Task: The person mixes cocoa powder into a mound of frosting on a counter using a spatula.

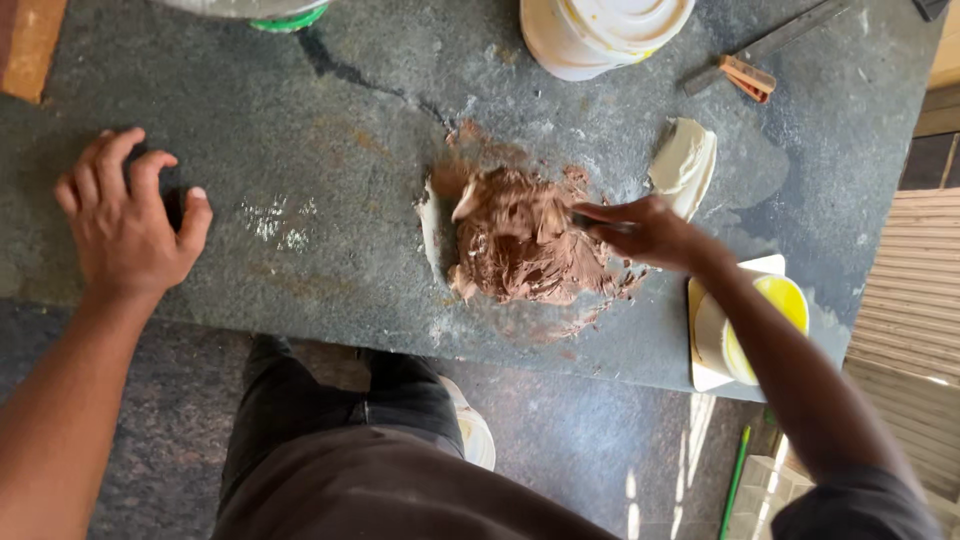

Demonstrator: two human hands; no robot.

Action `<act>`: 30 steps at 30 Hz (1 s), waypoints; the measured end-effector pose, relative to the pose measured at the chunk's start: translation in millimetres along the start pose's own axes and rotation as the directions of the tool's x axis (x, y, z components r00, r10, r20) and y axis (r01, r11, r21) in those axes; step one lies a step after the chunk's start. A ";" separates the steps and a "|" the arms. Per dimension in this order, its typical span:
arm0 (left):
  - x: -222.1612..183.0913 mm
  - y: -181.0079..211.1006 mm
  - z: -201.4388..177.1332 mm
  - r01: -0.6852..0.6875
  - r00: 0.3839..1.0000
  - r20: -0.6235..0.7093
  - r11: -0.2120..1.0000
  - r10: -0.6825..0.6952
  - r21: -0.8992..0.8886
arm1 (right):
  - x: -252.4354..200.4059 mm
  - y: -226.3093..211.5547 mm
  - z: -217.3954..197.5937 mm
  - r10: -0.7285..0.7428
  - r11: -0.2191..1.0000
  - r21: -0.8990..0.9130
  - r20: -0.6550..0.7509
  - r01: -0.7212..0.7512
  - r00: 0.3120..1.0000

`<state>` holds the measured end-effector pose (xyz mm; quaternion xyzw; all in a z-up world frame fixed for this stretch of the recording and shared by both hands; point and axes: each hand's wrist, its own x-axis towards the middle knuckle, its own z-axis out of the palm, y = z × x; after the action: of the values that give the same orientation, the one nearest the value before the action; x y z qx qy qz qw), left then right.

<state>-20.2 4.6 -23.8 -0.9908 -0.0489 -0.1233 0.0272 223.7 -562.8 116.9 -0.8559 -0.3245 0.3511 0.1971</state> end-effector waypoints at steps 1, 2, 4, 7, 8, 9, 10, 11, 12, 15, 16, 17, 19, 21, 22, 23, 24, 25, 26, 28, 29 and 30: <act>-1.2 -1.3 0.8 0.004 1.000 0.008 1.000 -0.004 -0.029 | -9.6 -13.4 -22.3 -0.016 1.000 0.013 0.121 0.015 0.993; 0.4 -2.1 3.6 0.008 1.000 0.008 0.999 -0.008 -0.048 | -24.5 -28.6 -38.3 0.074 0.993 -0.100 0.151 -0.059 0.986; 2.1 -3.6 8.3 0.008 1.000 0.014 0.998 -0.007 -0.060 | -58.7 -57.7 -57.3 0.024 0.946 -0.322 0.115 0.015 0.993; -0.3 -2.7 7.8 -0.005 1.000 -0.001 0.998 0.005 -0.062 | -105.1 -86.6 -58.9 -0.096 0.902 -0.420 0.028 0.099 0.995; 1.1 -2.6 6.5 -0.015 1.000 -0.015 0.998 0.014 -0.068 | -122.7 -92.2 -52.5 -0.072 0.914 -0.402 -0.024 0.057 0.997; 2.8 -2.1 4.8 -0.025 0.999 -0.029 0.997 0.023 -0.074 | -134.1 -94.7 -35.5 -0.060 0.913 -0.405 -0.033 0.041 0.998; 3.8 -1.0 2.7 -0.026 0.999 -0.048 0.995 0.021 -0.097 | -139.8 -94.7 -10.0 -0.026 0.924 -0.380 -0.158 -0.037 0.987; 4.3 0.9 0.3 -0.034 0.998 -0.063 0.993 0.027 -0.115 | -146.8 -93.6 13.0 0.010 0.931 -0.347 -0.279 -0.111 0.960; 6.2 1.5 -2.1 -0.042 0.996 -0.081 0.991 0.032 -0.130 | -148.7 -92.7 42.1 0.098 0.914 -0.342 -0.334 -0.217 0.937; 8.9 1.5 -6.7 -0.061 0.990 -0.134 0.983 0.038 -0.172 | -132.3 -94.0 136.4 0.164 0.854 -0.333 -0.557 -0.400 0.814; 8.9 3.3 -6.4 -0.059 0.989 -0.142 0.974 0.028 -0.217 | -120.3 -91.1 154.5 0.167 0.853 -0.304 -0.613 -0.425 0.773; 11.6 0.9 -5.6 -0.069 0.988 -0.151 0.967 0.032 -0.245 | -113.3 -91.0 167.4 0.168 0.851 -0.274 -0.666 -0.448 0.727; 13.3 3.8 -1.4 -0.066 0.985 -0.171 0.955 0.016 -0.289 | -92.2 -92.6 174.9 0.540 0.827 0.231 -0.582 -0.513 0.609; 8.1 0.9 -1.6 -0.065 0.985 -0.173 0.951 0.012 -0.302 | -84.5 -113.8 192.6 0.805 0.559 0.673 -0.302 -0.485 0.510; 9.8 2.3 -1.2 -0.053 0.986 -0.168 0.949 0.000 -0.310 | -84.6 -124.7 198.6 0.829 0.530 0.672 -0.282 -0.517 0.483; 12.7 2.6 -1.2 -0.041 0.986 -0.164 0.947 -0.012 -0.318 | -84.9 -133.6 204.3 0.851 0.500 0.670 -0.262 -0.549 0.455; 14.0 0.7 -2.2 -0.042 0.986 -0.163 0.946 -0.012 -0.322 | -83.5 -142.5 216.4 0.853 0.498 0.669 -0.263 -0.551 0.452; 15.6 -0.7 -2.8 -0.035 0.988 -0.155 0.946 -0.017 -0.323 | -78.7 -149.1 230.0 0.580 0.764 0.211 -0.640 -0.610 0.504; 15.2 3.6 -2.7 -0.036 0.989 -0.146 0.941 -0.014 -0.335 | -80.8 -153.6 241.2 0.155 0.721 -0.322 -0.789 -0.614 0.595; 13.1 5.6 -4.8 -0.039 0.988 -0.153 0.925 -0.021 -0.378 | -71.4 -148.1 233.7 0.315 0.721 -0.159 -0.791 -0.674 0.525; 14.0 3.6 -6.1 -0.034 0.986 -0.162 0.914 -0.036 -0.405 | -60.3 -145.5 224.3 0.460 0.706 0.005 -0.763 -0.708 0.454; 13.3 2.8 -6.7 -0.026 0.987 -0.157 0.913 -0.042 -0.406 | -50.9 -146.2 220.2 0.459 0.707 -0.002 -0.760 -0.708 0.460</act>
<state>-8.8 2.6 -14.1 -0.9612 -0.0239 -0.2109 -0.1762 -25.5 -469.9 74.8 -0.9983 0.0448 -0.0194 0.0311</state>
